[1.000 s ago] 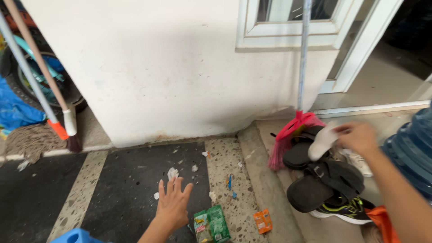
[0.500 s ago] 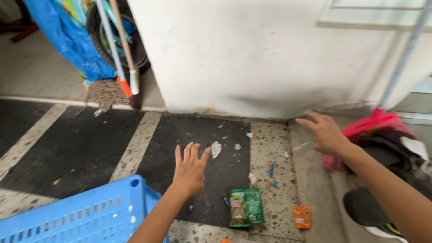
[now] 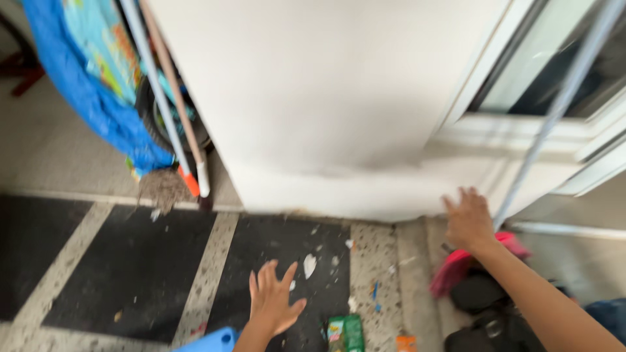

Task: The person sweeps debris from a tiled floor using a broom, then organizes shoes and other items onto a blue plastic step stool. They also move a large water bottle to a different location.

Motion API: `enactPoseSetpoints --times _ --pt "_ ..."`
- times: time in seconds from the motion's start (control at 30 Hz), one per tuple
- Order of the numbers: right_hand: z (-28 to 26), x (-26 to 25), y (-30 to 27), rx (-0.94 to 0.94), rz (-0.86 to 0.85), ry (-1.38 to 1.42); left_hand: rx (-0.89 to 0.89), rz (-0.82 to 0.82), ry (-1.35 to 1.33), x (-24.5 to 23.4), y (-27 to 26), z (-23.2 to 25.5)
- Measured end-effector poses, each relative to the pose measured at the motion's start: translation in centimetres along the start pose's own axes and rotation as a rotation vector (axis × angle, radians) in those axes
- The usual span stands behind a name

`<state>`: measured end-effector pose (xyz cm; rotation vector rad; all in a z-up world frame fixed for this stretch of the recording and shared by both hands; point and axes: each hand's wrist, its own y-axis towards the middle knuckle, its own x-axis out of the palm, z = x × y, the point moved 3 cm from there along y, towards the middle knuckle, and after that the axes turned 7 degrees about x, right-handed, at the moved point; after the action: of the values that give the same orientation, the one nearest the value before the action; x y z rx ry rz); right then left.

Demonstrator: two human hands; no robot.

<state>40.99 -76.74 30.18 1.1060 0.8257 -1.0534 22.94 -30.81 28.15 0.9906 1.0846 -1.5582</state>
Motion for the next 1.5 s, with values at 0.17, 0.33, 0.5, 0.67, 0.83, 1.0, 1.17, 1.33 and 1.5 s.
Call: enactPoseSetpoints --times 0.17,0.33,0.5,0.67,0.83,1.0,1.17,1.33,1.5 --pt "14.7 -9.7 10.5 0.404 0.386 0.398 -0.03 -0.093 -0.097 -5.7 0.1 3.8" --pt "23.2 -17.5 21.1 0.583 0.325 0.795 -0.05 -0.095 -0.104 -6.8 1.4 6.0" --pt "24.1 -22.0 26.8 0.843 0.095 1.181 -0.149 -0.161 -0.058 -5.2 4.0 5.5" --pt "24.2 -23.9 24.7 0.645 -0.065 1.476 -0.172 -0.157 -0.169 -4.0 -0.2 6.0" --pt "26.9 -31.7 24.0 0.702 0.274 1.737 -0.156 -0.021 -0.375 -7.8 -4.3 9.9" --pt "30.4 -43.6 22.0 0.552 0.473 1.785 -0.193 -0.098 -0.522 -12.2 -7.8 14.3" --pt "30.7 -50.4 19.3 0.355 0.314 1.918 -0.223 -0.13 -0.542 -14.7 -10.4 16.2" --pt "27.8 -51.0 17.2 0.493 0.609 1.996 -0.254 -0.094 -0.508 -15.6 -11.1 16.2" --pt "22.8 -49.2 12.9 0.666 0.704 2.079 -0.226 -0.079 -0.485 -16.1 -11.0 15.6"
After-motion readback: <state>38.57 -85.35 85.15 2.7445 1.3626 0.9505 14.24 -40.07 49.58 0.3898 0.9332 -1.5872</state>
